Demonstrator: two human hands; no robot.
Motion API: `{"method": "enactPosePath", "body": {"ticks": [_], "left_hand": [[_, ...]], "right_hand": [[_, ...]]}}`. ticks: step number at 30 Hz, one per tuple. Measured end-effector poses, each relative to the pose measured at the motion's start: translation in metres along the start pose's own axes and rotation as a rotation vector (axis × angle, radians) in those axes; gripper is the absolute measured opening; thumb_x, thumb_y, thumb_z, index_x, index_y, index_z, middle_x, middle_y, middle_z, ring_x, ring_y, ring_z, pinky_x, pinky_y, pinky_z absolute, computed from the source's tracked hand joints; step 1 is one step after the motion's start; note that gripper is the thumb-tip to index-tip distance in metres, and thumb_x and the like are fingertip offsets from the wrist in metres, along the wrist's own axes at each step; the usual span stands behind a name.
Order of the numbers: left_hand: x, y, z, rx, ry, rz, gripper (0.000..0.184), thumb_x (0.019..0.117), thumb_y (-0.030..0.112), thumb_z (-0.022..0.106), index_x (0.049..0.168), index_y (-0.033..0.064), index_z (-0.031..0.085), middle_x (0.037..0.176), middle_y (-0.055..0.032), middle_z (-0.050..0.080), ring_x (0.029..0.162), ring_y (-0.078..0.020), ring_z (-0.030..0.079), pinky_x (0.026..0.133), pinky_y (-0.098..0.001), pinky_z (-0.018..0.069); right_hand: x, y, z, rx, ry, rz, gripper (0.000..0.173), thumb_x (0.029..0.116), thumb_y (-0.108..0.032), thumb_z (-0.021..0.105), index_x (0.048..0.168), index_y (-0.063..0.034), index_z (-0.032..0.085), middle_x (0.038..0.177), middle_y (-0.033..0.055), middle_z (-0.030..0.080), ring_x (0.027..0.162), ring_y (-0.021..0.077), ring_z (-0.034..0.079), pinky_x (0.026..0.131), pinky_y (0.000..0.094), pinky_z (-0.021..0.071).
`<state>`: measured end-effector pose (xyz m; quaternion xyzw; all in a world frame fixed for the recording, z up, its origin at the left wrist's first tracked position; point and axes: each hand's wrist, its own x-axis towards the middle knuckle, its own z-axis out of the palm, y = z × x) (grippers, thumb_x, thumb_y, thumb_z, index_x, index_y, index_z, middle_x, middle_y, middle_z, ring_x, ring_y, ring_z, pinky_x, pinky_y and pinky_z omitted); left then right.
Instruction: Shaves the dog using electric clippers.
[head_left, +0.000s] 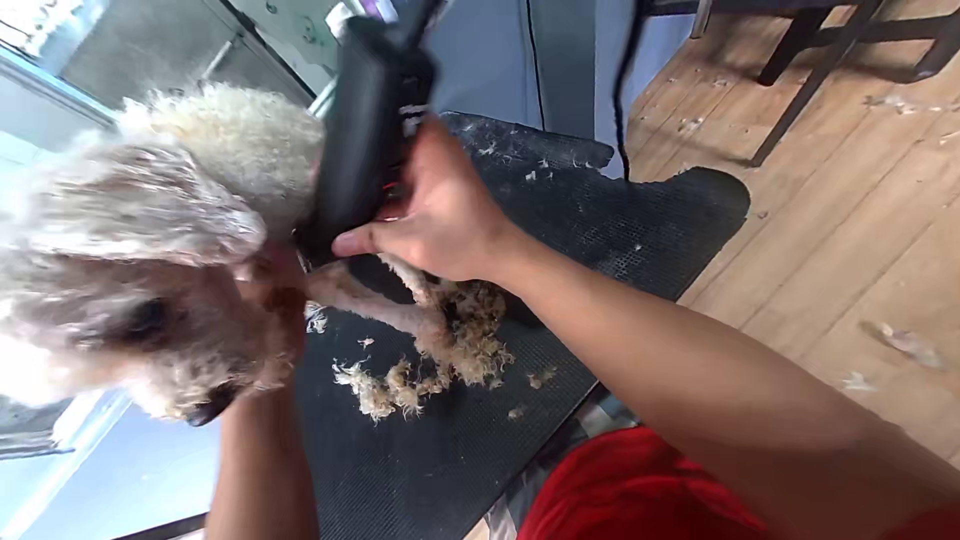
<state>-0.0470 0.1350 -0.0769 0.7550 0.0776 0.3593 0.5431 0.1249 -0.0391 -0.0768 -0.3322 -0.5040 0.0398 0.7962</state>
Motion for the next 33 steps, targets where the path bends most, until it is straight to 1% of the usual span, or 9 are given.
{"method": "enactPosePath", "body": {"ticks": [3, 6, 12, 16, 19, 23, 27, 30, 33], "left_hand": [[-0.013, -0.033, 0.011, -0.224, -0.021, -0.169, 0.033, 0.0862, 0.008, 0.07, 0.116, 0.0161, 0.061, 0.099, -0.0027, 0.07, 0.077, -0.0143, 0.069, 0.067, -0.0352, 0.062], [-0.016, -0.033, 0.016, -0.135, -0.014, -0.212, 0.021, 0.0929, 0.002, 0.062, 0.113, 0.0086, 0.057, 0.087, -0.0072, 0.065, 0.056, -0.015, 0.061, 0.048, -0.0321, 0.0578], [-0.021, -0.012, 0.0, 0.263, 0.013, -0.224, 0.026, 0.0792, 0.0, 0.064, 0.099, 0.0164, 0.062, 0.07, 0.0054, 0.067, 0.051, -0.0062, 0.06, 0.048, -0.0244, 0.0548], [-0.033, 0.001, -0.034, 0.452, -0.037, -0.333, 0.017, 0.0891, -0.005, 0.056, 0.099, 0.0094, 0.058, 0.07, 0.0068, 0.056, 0.055, -0.0011, 0.05, 0.052, -0.0185, 0.0451], [-0.029, 0.027, -0.012, 0.408, 0.112, -0.5, 0.03, 0.0881, -0.014, 0.044, 0.075, 0.013, 0.048, 0.051, 0.007, 0.047, 0.038, 0.001, 0.034, 0.037, -0.0129, 0.0312], [-0.032, 0.021, -0.04, 0.224, -0.158, -0.634, 0.032, 0.0846, -0.005, 0.048, 0.105, 0.0161, 0.061, 0.077, 0.0001, 0.068, 0.037, 0.0002, 0.037, 0.034, -0.0152, 0.0342], [-0.046, 0.014, -0.016, 0.091, -0.19, -0.657, 0.03, 0.0832, -0.002, 0.047, 0.104, 0.0147, 0.062, 0.085, -0.009, 0.071, 0.036, -0.0032, 0.037, 0.033, -0.0178, 0.032], [-0.05, 0.001, -0.009, 0.059, -0.188, -0.622, 0.028, 0.0856, -0.003, 0.044, 0.101, 0.0137, 0.061, 0.083, -0.0089, 0.068, 0.037, -0.003, 0.037, 0.033, -0.0177, 0.0323], [-0.06, -0.009, 0.003, 0.045, -0.101, -0.562, 0.03, 0.0858, -0.003, 0.042, 0.107, 0.012, 0.056, 0.079, -0.0085, 0.068, 0.037, -0.0034, 0.037, 0.034, -0.0174, 0.0314]], "right_hand": [[0.0, -0.006, -0.017, 0.123, 0.074, -0.003, 0.079, 0.067, 0.013, 0.087, 0.131, 0.0096, 0.041, 0.117, 0.0192, 0.067, 0.107, 0.028, 0.071, 0.089, 0.042, 0.0652], [-0.006, -0.007, -0.027, 0.069, 0.036, 0.026, 0.077, 0.0679, 0.012, 0.087, 0.131, 0.0067, 0.042, 0.118, 0.0176, 0.067, 0.106, 0.0285, 0.072, 0.084, 0.0421, 0.0668], [-0.016, -0.005, -0.017, -0.016, 0.024, 0.038, 0.074, 0.0674, 0.008, 0.09, 0.127, 0.004, 0.046, 0.118, 0.0162, 0.067, 0.108, 0.0268, 0.071, 0.084, 0.0421, 0.0674], [-0.01, 0.0, 0.002, -0.053, 0.003, -0.041, 0.072, 0.0677, 0.004, 0.091, 0.125, 0.0064, 0.048, 0.117, 0.0153, 0.069, 0.108, 0.0241, 0.072, 0.089, 0.0408, 0.0661], [0.0, 0.008, 0.022, 0.008, 0.108, -0.148, 0.071, 0.0678, 0.005, 0.091, 0.123, 0.0105, 0.047, 0.115, 0.0196, 0.069, 0.107, 0.028, 0.072, 0.09, 0.0458, 0.0652], [0.005, 0.017, 0.036, 0.088, 0.139, -0.178, 0.075, 0.0653, 0.007, 0.091, 0.125, 0.0145, 0.046, 0.115, 0.0209, 0.068, 0.106, 0.0261, 0.071, 0.088, 0.0425, 0.0657], [-0.002, 0.029, 0.039, 0.005, 0.071, -0.225, 0.073, 0.0681, -0.001, 0.089, 0.128, 0.0179, 0.052, 0.113, 0.0176, 0.071, 0.108, 0.0175, 0.07, 0.096, 0.0344, 0.0603], [-0.01, 0.03, 0.033, -0.128, -0.051, -0.168, 0.075, 0.0709, -0.003, 0.087, 0.134, 0.0164, 0.051, 0.108, 0.015, 0.072, 0.102, 0.0135, 0.071, 0.092, 0.0299, 0.0596], [-0.001, 0.017, 0.02, -0.187, -0.232, -0.012, 0.086, 0.07, -0.001, 0.089, 0.143, 0.0088, 0.045, 0.123, 0.0147, 0.067, 0.114, 0.0147, 0.067, 0.098, 0.0301, 0.0572]]}}
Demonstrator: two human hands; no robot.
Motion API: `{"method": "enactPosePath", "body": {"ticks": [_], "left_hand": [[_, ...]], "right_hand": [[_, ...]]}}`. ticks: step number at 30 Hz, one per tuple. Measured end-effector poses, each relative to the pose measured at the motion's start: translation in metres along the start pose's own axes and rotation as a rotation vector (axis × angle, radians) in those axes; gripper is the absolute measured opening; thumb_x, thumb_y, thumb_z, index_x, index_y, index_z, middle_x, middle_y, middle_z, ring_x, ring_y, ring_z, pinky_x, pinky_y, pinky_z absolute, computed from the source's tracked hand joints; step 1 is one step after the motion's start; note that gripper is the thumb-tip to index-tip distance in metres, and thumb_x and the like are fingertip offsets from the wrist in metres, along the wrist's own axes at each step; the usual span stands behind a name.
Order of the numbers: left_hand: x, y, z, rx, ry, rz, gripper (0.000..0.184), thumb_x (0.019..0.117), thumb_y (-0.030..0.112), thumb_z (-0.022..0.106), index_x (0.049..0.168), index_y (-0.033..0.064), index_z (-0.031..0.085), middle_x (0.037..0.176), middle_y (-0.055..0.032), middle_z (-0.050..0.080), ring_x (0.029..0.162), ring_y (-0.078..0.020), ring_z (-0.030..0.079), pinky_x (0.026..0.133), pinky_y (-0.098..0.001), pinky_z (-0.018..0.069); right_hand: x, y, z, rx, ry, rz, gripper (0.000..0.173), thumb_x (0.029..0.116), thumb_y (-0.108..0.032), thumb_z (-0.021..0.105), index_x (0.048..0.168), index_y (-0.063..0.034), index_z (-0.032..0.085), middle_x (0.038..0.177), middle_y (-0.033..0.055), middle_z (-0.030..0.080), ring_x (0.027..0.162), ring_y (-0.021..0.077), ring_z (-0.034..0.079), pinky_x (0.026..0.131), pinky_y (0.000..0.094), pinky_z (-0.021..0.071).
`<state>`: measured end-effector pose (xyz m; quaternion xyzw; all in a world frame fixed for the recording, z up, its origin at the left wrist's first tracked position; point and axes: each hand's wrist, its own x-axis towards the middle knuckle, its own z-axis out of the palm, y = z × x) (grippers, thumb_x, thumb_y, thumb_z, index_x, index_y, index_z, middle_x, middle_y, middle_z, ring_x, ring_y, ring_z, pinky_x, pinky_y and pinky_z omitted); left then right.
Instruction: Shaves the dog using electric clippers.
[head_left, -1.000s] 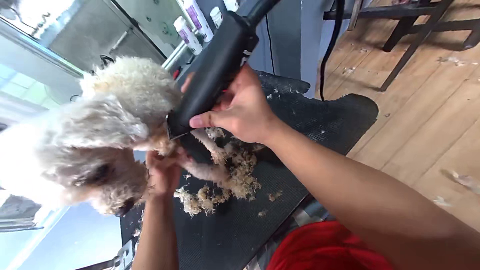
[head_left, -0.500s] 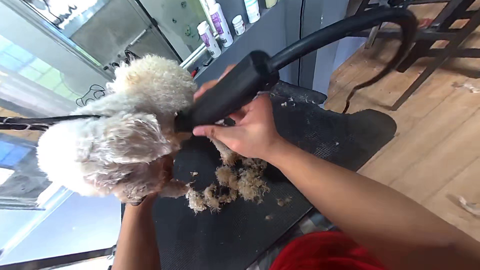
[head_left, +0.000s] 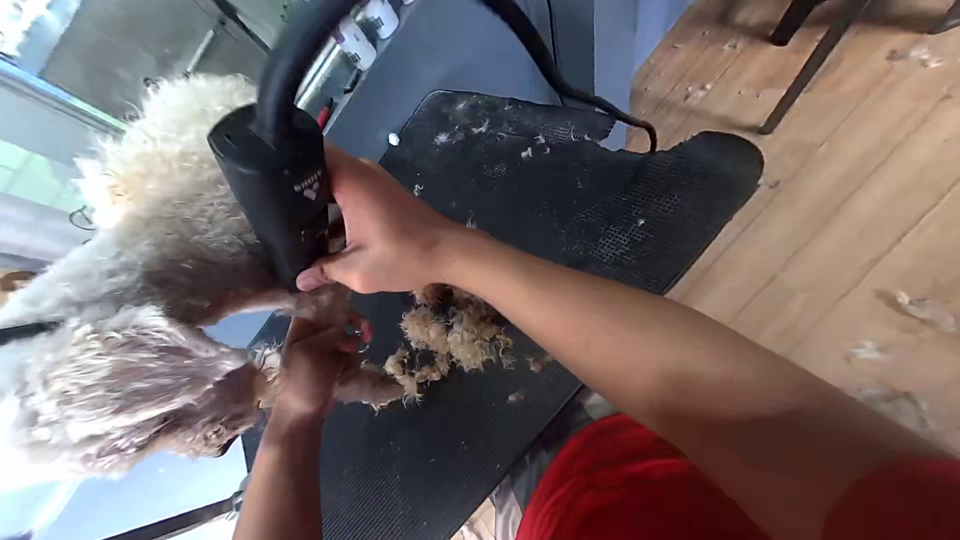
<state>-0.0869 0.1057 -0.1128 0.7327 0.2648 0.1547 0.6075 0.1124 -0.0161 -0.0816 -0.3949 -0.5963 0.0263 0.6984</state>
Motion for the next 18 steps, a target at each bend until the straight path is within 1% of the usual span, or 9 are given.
{"method": "enactPosePath", "body": {"ticks": [1, 3, 6, 8, 10, 13, 14, 16, 18], "left_hand": [[0.0, -0.005, 0.004, -0.026, 0.018, 0.014, 0.028, 0.0879, -0.003, 0.039, 0.109, 0.0116, 0.052, 0.079, -0.0083, 0.067, 0.038, -0.0037, 0.039, 0.035, -0.0174, 0.0323], [0.002, -0.016, 0.012, -0.122, 0.036, 0.049, 0.021, 0.0938, 0.004, 0.038, 0.102, 0.0122, 0.055, 0.074, -0.0067, 0.066, 0.038, -0.0033, 0.04, 0.036, -0.0171, 0.0336], [0.008, -0.039, 0.03, -0.202, 0.09, 0.037, 0.022, 0.1051, 0.025, 0.046, 0.094, 0.0164, 0.063, 0.067, -0.0005, 0.06, 0.04, -0.003, 0.038, 0.036, -0.0176, 0.0334], [0.013, -0.057, 0.042, -0.208, 0.105, 0.058, 0.023, 0.1083, 0.036, 0.046, 0.108, 0.0211, 0.063, 0.064, 0.0021, 0.056, 0.039, -0.0031, 0.037, 0.035, -0.0179, 0.0338], [0.018, -0.07, 0.047, -0.221, 0.099, 0.071, 0.028, 0.1095, 0.039, 0.042, 0.119, 0.022, 0.062, 0.06, 0.0021, 0.051, 0.038, -0.0042, 0.034, 0.034, -0.0191, 0.0321], [0.021, -0.08, 0.048, -0.22, 0.094, 0.053, 0.032, 0.1102, 0.038, 0.04, 0.125, 0.0199, 0.062, 0.06, 0.0004, 0.049, 0.037, -0.0061, 0.036, 0.034, -0.0209, 0.0344], [0.021, -0.082, 0.049, -0.22, 0.092, 0.044, 0.032, 0.1104, 0.038, 0.039, 0.125, 0.0196, 0.062, 0.06, 0.0002, 0.05, 0.038, -0.0063, 0.036, 0.034, -0.0212, 0.0347], [0.021, -0.086, 0.049, -0.223, 0.093, 0.032, 0.032, 0.1107, 0.037, 0.039, 0.125, 0.0191, 0.062, 0.06, -0.0006, 0.05, 0.038, -0.0071, 0.037, 0.035, -0.0219, 0.034], [0.02, -0.088, 0.05, -0.221, 0.11, 0.009, 0.031, 0.1105, 0.037, 0.041, 0.123, 0.019, 0.064, 0.06, -0.0017, 0.049, 0.039, -0.0077, 0.035, 0.035, -0.0224, 0.0318]], "right_hand": [[0.003, -0.002, -0.004, 0.005, -0.012, 0.004, 0.087, 0.0695, -0.001, 0.089, 0.143, 0.008, 0.045, 0.125, 0.0144, 0.066, 0.116, 0.0143, 0.066, 0.098, 0.0297, 0.0575], [0.008, -0.005, -0.005, 0.065, 0.023, -0.074, 0.084, 0.07, 0.0, 0.088, 0.142, 0.0122, 0.045, 0.123, 0.0157, 0.066, 0.115, 0.0138, 0.067, 0.096, 0.0278, 0.059], [0.018, -0.003, 0.005, 0.072, 0.008, -0.248, 0.07, 0.0701, -0.001, 0.086, 0.131, 0.0158, 0.055, 0.115, 0.0157, 0.071, 0.109, 0.014, 0.069, 0.097, 0.0265, 0.0567], [0.021, -0.003, 0.008, -0.087, -0.087, -0.282, 0.077, 0.0697, -0.006, 0.086, 0.137, 0.0139, 0.053, 0.11, 0.0138, 0.073, 0.103, 0.0143, 0.07, 0.093, 0.0276, 0.0566], [0.025, -0.004, 0.01, -0.249, -0.253, -0.201, 0.085, 0.069, -0.006, 0.086, 0.144, 0.0071, 0.049, 0.106, 0.0117, 0.073, 0.098, 0.018, 0.071, 0.088, 0.0331, 0.0574], [0.03, -0.004, 0.011, -0.344, -0.433, -0.032, 0.092, 0.0691, -0.003, 0.087, 0.15, -0.0045, 0.044, 0.106, 0.008, 0.072, 0.097, 0.0185, 0.071, 0.086, 0.0381, 0.059], [0.03, -0.004, 0.011, -0.326, -0.4, -0.028, 0.09, 0.069, -0.005, 0.088, 0.148, -0.0047, 0.046, 0.107, 0.0064, 0.073, 0.098, 0.0157, 0.071, 0.087, 0.0364, 0.0595], [0.028, -0.002, 0.014, -0.199, -0.26, -0.142, 0.077, 0.0706, -0.007, 0.087, 0.139, 0.003, 0.053, 0.113, 0.0065, 0.073, 0.106, 0.0125, 0.07, 0.095, 0.033, 0.059], [0.031, 0.003, 0.023, -0.061, -0.181, -0.26, 0.059, 0.0734, -0.006, 0.085, 0.123, 0.0041, 0.055, 0.114, 0.0096, 0.072, 0.109, 0.0178, 0.069, 0.098, 0.0375, 0.0589]]}}
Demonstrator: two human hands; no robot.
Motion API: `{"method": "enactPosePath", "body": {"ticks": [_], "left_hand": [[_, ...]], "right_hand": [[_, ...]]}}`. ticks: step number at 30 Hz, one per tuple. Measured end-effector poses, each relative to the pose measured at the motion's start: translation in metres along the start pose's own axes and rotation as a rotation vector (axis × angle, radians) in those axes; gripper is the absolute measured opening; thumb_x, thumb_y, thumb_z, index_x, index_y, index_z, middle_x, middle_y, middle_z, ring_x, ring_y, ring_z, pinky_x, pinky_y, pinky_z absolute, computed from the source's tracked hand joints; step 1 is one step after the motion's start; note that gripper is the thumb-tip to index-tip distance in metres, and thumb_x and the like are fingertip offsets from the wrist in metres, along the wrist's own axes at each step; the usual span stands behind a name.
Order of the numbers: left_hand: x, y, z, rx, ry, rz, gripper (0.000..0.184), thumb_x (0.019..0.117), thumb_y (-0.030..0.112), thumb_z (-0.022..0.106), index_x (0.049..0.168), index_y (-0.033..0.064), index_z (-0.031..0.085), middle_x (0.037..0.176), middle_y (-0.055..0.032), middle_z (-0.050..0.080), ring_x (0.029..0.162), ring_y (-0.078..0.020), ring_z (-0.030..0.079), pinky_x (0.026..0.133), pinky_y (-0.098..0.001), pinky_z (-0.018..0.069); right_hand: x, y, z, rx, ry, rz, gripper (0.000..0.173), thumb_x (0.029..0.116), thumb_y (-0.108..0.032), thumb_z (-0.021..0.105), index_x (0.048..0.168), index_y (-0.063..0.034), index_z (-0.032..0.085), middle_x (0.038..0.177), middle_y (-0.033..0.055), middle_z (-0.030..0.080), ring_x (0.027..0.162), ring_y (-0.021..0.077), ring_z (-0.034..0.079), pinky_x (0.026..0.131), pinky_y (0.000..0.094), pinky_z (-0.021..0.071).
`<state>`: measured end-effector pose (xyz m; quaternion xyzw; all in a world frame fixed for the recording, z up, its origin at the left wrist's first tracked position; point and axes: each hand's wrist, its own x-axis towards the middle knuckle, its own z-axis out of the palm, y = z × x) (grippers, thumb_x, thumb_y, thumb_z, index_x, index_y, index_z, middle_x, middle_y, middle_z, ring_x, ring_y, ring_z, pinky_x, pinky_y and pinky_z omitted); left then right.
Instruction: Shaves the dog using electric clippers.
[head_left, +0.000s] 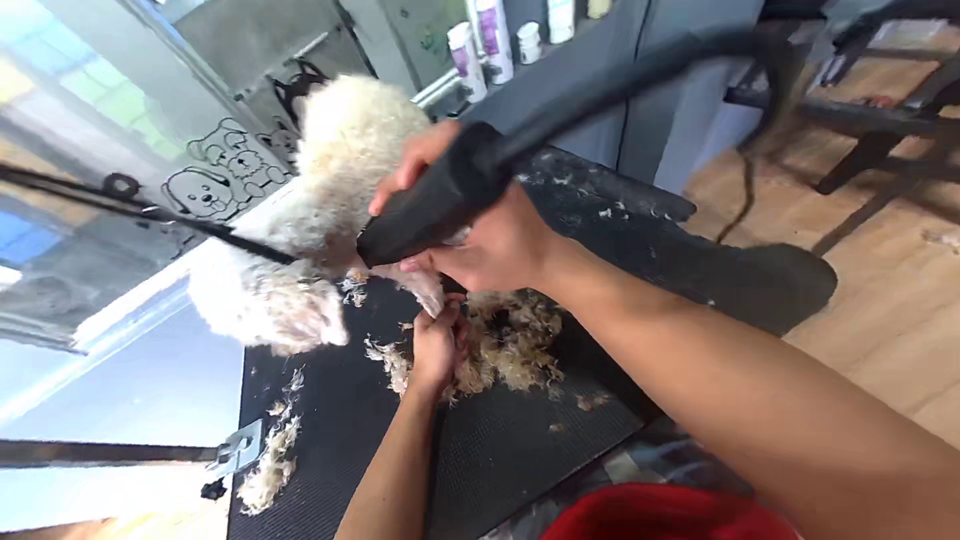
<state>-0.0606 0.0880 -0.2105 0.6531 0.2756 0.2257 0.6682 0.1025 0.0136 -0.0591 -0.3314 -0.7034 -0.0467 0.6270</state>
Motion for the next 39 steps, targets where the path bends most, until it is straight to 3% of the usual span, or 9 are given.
{"method": "enactPosePath", "body": {"ticks": [8, 10, 13, 19, 25, 31, 35, 37, 39], "left_hand": [[0.001, 0.003, -0.005, -0.019, -0.032, -0.068, 0.028, 0.1096, 0.026, 0.044, 0.121, 0.0121, 0.065, 0.061, -0.0035, 0.054, 0.042, -0.0096, 0.041, 0.038, -0.0236, 0.0347], [-0.002, 0.009, -0.004, -0.021, -0.049, -0.09, 0.028, 0.11, 0.026, 0.043, 0.123, 0.0126, 0.065, 0.061, -0.0028, 0.052, 0.043, -0.0096, 0.041, 0.04, -0.0235, 0.0353], [-0.009, 0.012, -0.002, -0.041, -0.077, -0.089, 0.028, 0.1092, 0.024, 0.043, 0.122, 0.0131, 0.065, 0.062, -0.003, 0.052, 0.043, -0.0093, 0.04, 0.039, -0.0224, 0.0322], [0.008, -0.003, -0.004, -0.129, -0.115, -0.051, 0.026, 0.107, 0.017, 0.047, 0.118, 0.006, 0.067, 0.062, -0.0039, 0.054, 0.043, -0.0103, 0.043, 0.039, -0.0245, 0.0343], [0.001, 0.004, 0.003, -0.153, -0.129, -0.053, 0.025, 0.107, 0.015, 0.047, 0.119, 0.006, 0.067, 0.064, -0.0048, 0.057, 0.044, -0.0104, 0.045, 0.04, -0.0243, 0.0359], [0.002, 0.0, 0.0, -0.197, -0.153, -0.067, 0.022, 0.1054, 0.013, 0.049, 0.119, 0.0054, 0.065, 0.064, -0.0049, 0.057, 0.043, -0.011, 0.045, 0.039, -0.0247, 0.0358], [0.001, 0.009, 0.001, -0.176, -0.169, -0.057, 0.024, 0.1072, 0.015, 0.049, 0.122, 0.0071, 0.065, 0.064, -0.0044, 0.057, 0.045, -0.0109, 0.047, 0.041, -0.0246, 0.0373], [0.001, 0.006, 0.001, -0.183, -0.174, -0.034, 0.023, 0.1067, 0.014, 0.049, 0.121, 0.0064, 0.066, 0.065, -0.0048, 0.057, 0.045, -0.0111, 0.047, 0.04, -0.0246, 0.0373], [0.002, 0.002, -0.002, -0.2, -0.17, -0.033, 0.021, 0.1058, 0.013, 0.05, 0.118, 0.0058, 0.066, 0.065, -0.0054, 0.058, 0.044, -0.0114, 0.046, 0.039, -0.0248, 0.0366]], "right_hand": [[-0.007, 0.004, 0.008, -0.213, -0.195, 0.259, 0.057, 0.0712, -0.006, 0.085, 0.122, -0.0066, 0.06, 0.112, 0.0012, 0.072, 0.104, 0.0114, 0.07, 0.092, 0.0361, 0.0621], [-0.001, -0.003, 0.01, -0.08, -0.072, 0.118, 0.058, 0.0704, 0.0, 0.087, 0.12, 0.0012, 0.056, 0.112, 0.0113, 0.073, 0.106, 0.0229, 0.072, 0.095, 0.0442, 0.0623], [-0.002, -0.001, 0.022, 0.05, -0.028, -0.015, 0.062, 0.0709, 0.004, 0.088, 0.119, -0.0036, 0.05, 0.114, 0.0169, 0.071, 0.11, 0.0348, 0.07, 0.1, 0.0544, 0.059], [-0.007, -0.006, 0.026, -0.277, -0.192, 0.417, 0.064, 0.0677, -0.002, 0.088, 0.122, -0.0075, 0.055, 0.112, 0.0027, 0.073, 0.101, 0.0155, 0.074, 0.086, 0.037, 0.0668], [0.006, -0.006, 0.033, -0.051, -0.156, 0.006, 0.066, 0.0694, 0.003, 0.09, 0.12, -0.0063, 0.049, 0.116, 0.0133, 0.07, 0.11, 0.0309, 0.07, 0.098, 0.0503, 0.0608], [0.005, -0.02, 0.038, -0.536, -0.358, 0.513, 0.062, 0.0663, -0.012, 0.091, 0.12, -0.0107, 0.058, 0.104, -0.0028, 0.074, 0.094, 0.0063, 0.074, 0.081, 0.0312, 0.0666], [0.015, -0.019, 0.033, -0.169, -0.223, 0.165, 0.071, 0.0684, 0.004, 0.089, 0.124, -0.0018, 0.046, 0.117, 0.0105, 0.071, 0.107, 0.0258, 0.072, 0.091, 0.0447, 0.0653], [0.008, -0.011, 0.032, -0.174, -0.234, 0.102, 0.072, 0.0689, 0.003, 0.089, 0.125, -0.0063, 0.045, 0.119, 0.0055, 0.069, 0.11, 0.0212, 0.07, 0.093, 0.0421, 0.0638], [0.0, -0.011, 0.032, -0.327, -0.32, 0.286, 0.069, 0.0652, 0.0, 0.089, 0.124, -0.0062, 0.053, 0.11, -0.0007, 0.072, 0.099, 0.0089, 0.072, 0.085, 0.0312, 0.0653]]}}
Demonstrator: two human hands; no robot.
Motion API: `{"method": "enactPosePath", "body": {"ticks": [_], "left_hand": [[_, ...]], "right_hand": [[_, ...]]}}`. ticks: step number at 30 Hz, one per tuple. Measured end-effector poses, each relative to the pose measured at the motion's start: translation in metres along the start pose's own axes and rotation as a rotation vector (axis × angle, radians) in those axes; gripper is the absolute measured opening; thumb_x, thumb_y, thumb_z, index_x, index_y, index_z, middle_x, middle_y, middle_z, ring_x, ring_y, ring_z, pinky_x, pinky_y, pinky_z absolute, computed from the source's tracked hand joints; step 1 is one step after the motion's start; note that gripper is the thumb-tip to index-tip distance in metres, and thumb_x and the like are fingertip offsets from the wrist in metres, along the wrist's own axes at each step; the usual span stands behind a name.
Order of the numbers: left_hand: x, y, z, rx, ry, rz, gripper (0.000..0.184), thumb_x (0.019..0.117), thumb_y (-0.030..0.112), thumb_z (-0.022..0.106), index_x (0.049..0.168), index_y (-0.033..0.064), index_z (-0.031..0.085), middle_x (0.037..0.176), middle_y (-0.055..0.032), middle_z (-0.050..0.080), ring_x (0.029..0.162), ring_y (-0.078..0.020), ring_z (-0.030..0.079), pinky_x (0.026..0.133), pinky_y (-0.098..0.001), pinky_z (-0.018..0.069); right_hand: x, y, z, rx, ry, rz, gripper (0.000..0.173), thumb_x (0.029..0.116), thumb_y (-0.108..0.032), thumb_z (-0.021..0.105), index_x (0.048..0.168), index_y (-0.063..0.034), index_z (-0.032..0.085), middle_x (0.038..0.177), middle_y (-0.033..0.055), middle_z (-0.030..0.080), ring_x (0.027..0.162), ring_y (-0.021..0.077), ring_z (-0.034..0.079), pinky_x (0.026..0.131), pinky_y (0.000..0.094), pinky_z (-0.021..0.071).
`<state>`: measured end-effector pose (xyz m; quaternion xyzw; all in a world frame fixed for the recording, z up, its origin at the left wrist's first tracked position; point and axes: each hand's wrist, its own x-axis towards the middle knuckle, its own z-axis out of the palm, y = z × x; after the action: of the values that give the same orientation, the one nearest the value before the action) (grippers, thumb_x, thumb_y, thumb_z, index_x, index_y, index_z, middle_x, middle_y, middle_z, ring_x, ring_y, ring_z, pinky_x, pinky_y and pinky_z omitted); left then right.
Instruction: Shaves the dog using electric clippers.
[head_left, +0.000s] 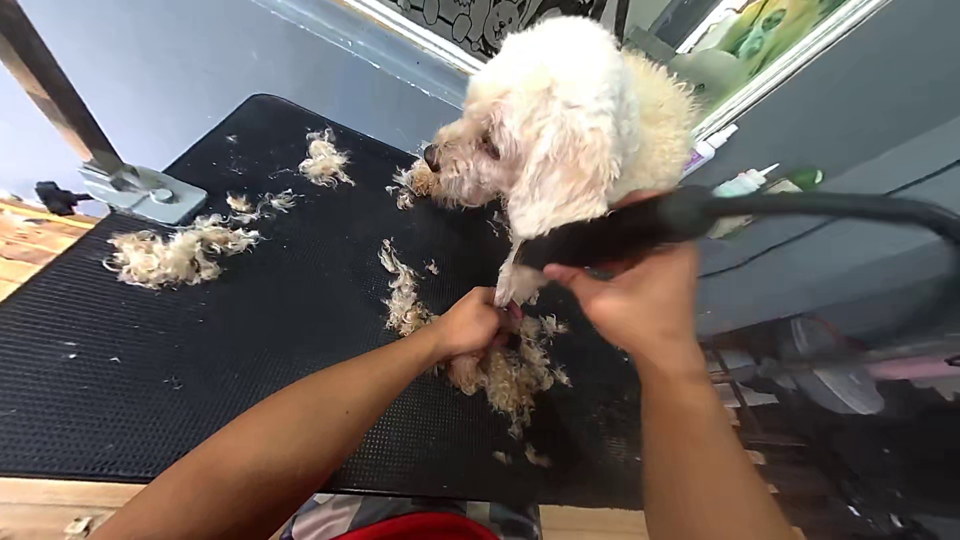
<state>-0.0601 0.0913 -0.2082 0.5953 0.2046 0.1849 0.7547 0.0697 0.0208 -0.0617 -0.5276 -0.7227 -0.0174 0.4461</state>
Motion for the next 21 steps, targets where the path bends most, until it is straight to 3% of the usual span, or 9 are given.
{"method": "enactPosePath", "body": {"ticks": [3, 6, 8, 10, 11, 13, 14, 18, 21], "left_hand": [[-0.004, 0.003, 0.0, 0.009, -0.012, -0.04, 0.02, 0.1073, 0.016, 0.049, 0.116, 0.0068, 0.065, 0.065, -0.0052, 0.057, 0.044, -0.0115, 0.045, 0.039, -0.0251, 0.036], [-0.004, 0.007, 0.002, 0.012, -0.046, -0.015, 0.024, 0.1074, 0.015, 0.047, 0.12, 0.0067, 0.065, 0.064, -0.0042, 0.056, 0.043, -0.0108, 0.045, 0.039, -0.0247, 0.0363], [-0.004, 0.007, 0.002, -0.017, -0.066, -0.015, 0.023, 0.1071, 0.014, 0.047, 0.119, 0.0066, 0.066, 0.063, -0.004, 0.055, 0.041, -0.0102, 0.042, 0.038, -0.024, 0.0338], [-0.003, 0.005, 0.0, -0.068, -0.09, -0.007, 0.02, 0.1067, 0.014, 0.048, 0.115, 0.006, 0.065, 0.06, -0.0034, 0.053, 0.04, -0.0092, 0.04, 0.036, -0.0229, 0.0326], [-0.002, 0.004, -0.002, -0.082, -0.091, -0.011, 0.02, 0.1067, 0.014, 0.048, 0.114, 0.0059, 0.065, 0.06, -0.0036, 0.053, 0.039, -0.0092, 0.04, 0.036, -0.0229, 0.0329], [-0.001, 0.001, -0.004, -0.075, -0.088, -0.037, 0.019, 0.1066, 0.015, 0.047, 0.11, 0.0059, 0.064, 0.061, -0.0045, 0.054, 0.039, -0.0099, 0.04, 0.036, -0.0235, 0.0338], [-0.002, 0.001, -0.003, -0.071, -0.091, -0.047, 0.02, 0.1068, 0.015, 0.047, 0.112, 0.006, 0.064, 0.062, -0.0045, 0.054, 0.039, -0.0099, 0.04, 0.036, -0.0235, 0.0336], [-0.002, 0.004, -0.004, -0.078, -0.129, -0.027, 0.023, 0.1078, 0.016, 0.046, 0.116, 0.0065, 0.064, 0.062, -0.004, 0.053, 0.04, -0.0091, 0.039, 0.036, -0.0225, 0.0317], [-0.003, 0.003, -0.008, -0.088, -0.178, -0.001, 0.023, 0.1075, 0.015, 0.044, 0.115, 0.0064, 0.065, 0.061, -0.0039, 0.053, 0.039, -0.0083, 0.04, 0.036, -0.0216, 0.0327]], "right_hand": [[0.004, -0.009, -0.013, 0.034, -0.095, 0.171, 0.072, 0.0617, 0.005, 0.088, 0.124, -0.0087, 0.055, 0.107, -0.0013, 0.073, 0.095, 0.0104, 0.074, 0.082, 0.0313, 0.0669], [0.006, -0.002, -0.028, 0.25, 0.015, -0.107, 0.074, 0.0668, 0.005, 0.09, 0.126, -0.0101, 0.047, 0.12, 0.0053, 0.07, 0.11, 0.0246, 0.071, 0.094, 0.0435, 0.0638], [0.008, 0.009, -0.024, 0.323, 0.093, -0.247, 0.076, 0.0668, 0.006, 0.09, 0.124, -0.0112, 0.043, 0.12, 0.0099, 0.068, 0.112, 0.0313, 0.069, 0.097, 0.05, 0.0615], [0.0, 0.015, -0.016, 0.249, 0.06, -0.129, 0.076, 0.0662, 0.008, 0.089, 0.125, -0.0106, 0.044, 0.118, 0.0049, 0.07, 0.108, 0.0235, 0.071, 0.093, 0.043, 0.064], [-0.003, 0.013, -0.012, 0.202, 0.026, 0.007, 0.073, 0.0644, 0.011, 0.087, 0.124, -0.0059, 0.048, 0.114, 0.0068, 0.071, 0.103, 0.0227, 0.073, 0.087, 0.0415, 0.0664], [-0.001, 0.005, -0.013, 0.112, -0.03, 0.237, 0.073, 0.0621, 0.01, 0.087, 0.124, -0.0053, 0.053, 0.108, 0.0048, 0.073, 0.097, 0.0185, 0.075, 0.083, 0.0381, 0.0678], [0.001, 0.002, -0.017, 0.099, -0.039, 0.249, 0.074, 0.0622, 0.008, 0.089, 0.125, -0.0059, 0.053, 0.109, 0.0036, 0.073, 0.097, 0.0173, 0.075, 0.083, 0.0371, 0.0678], [0.005, 0.008, -0.04, 0.302, 0.057, -0.186, 0.072, 0.067, 0.006, 0.09, 0.124, -0.005, 0.047, 0.117, 0.0157, 0.07, 0.108, 0.037, 0.07, 0.096, 0.0553, 0.0611], [0.008, 0.014, -0.043, 0.311, 0.157, -0.392, 0.072, 0.0679, 0.0, 0.093, 0.123, -0.0075, 0.048, 0.116, 0.0164, 0.07, 0.11, 0.0398, 0.069, 0.099, 0.0597, 0.0576]]}}
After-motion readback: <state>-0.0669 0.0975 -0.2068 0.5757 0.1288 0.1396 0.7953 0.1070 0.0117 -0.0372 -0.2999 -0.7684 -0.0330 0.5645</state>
